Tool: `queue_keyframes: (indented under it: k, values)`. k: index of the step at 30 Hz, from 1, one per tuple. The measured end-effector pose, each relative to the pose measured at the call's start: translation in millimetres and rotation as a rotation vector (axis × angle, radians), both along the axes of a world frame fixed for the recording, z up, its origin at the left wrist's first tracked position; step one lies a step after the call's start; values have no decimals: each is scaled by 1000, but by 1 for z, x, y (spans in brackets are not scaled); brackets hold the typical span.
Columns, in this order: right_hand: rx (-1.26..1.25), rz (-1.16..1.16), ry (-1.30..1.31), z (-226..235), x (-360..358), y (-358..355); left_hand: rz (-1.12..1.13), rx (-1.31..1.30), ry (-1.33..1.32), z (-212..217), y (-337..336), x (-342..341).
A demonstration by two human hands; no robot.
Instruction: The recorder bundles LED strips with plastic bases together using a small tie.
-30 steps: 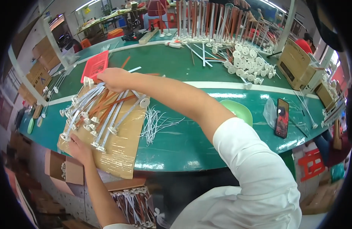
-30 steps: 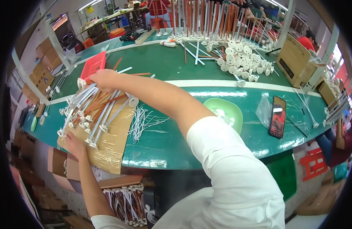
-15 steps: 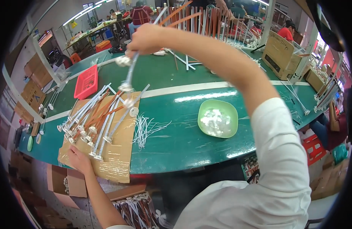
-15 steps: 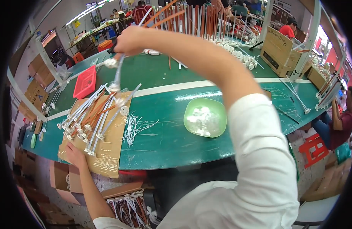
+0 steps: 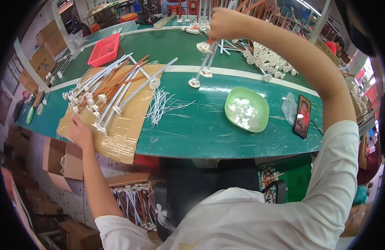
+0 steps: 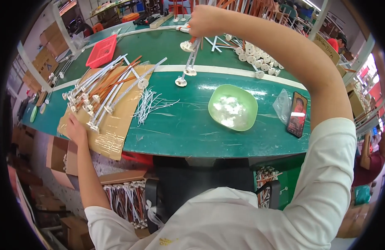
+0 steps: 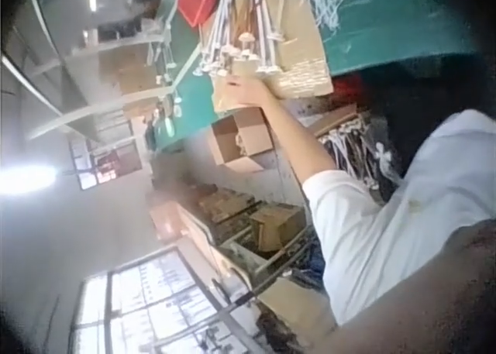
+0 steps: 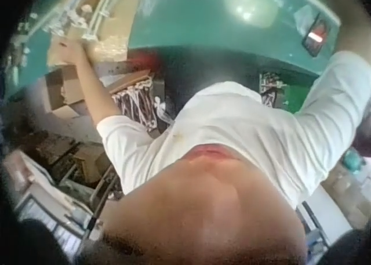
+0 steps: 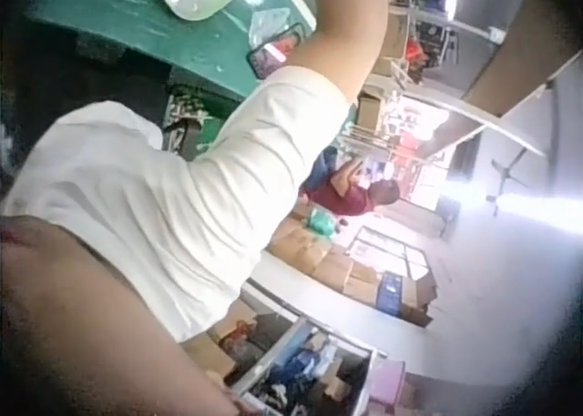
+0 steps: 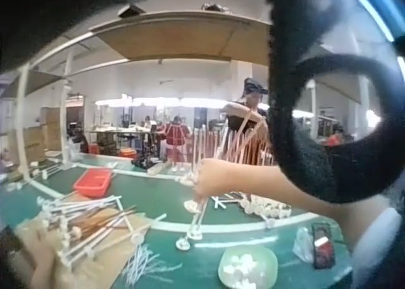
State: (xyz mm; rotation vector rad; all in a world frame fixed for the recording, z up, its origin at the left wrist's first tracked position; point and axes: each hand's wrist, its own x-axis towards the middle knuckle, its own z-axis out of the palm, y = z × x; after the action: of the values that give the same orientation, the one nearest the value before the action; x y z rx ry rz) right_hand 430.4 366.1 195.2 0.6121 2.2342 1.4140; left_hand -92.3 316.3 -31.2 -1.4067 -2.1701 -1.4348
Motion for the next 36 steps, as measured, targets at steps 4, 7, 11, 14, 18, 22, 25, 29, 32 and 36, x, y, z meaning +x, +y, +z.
queue_keyframes:
  k: [4, 7, 11, 14, 18, 22, 25, 29, 32, 36]
  values:
    - [-19, 14, -40, -19, -18, 7, 36, -8, 0, 1, -3, 1]
    - [-55, 9, -34, -24, -34, 8, 45, 9, 23, 0, -3, 4]
    - [-108, -84, -42, -26, -43, 11, 36, -40, -4, 6, -4, 9]
    - [-263, -203, 106, -27, -50, 7, 51, -6, -1, 4, -6, 5]
    - [-321, -260, 220, -30, -45, 6, 47, -39, -27, 6, -5, 9]
    - [-346, -152, 190, -20, -52, 8, 74, -81, -3, 12, -11, 13]
    - [-295, -172, 152, -18, -60, 8, 65, -86, -17, 10, -12, 12]
    - [-255, -273, 14, -32, -65, 15, 62, -96, -19, 5, -6, 14]
    - [-243, -240, -90, -38, -75, 6, 78, -86, -21, 10, -10, 9]
    - [-238, -205, -104, -71, -75, 10, 74, -97, -16, 12, -9, 12]
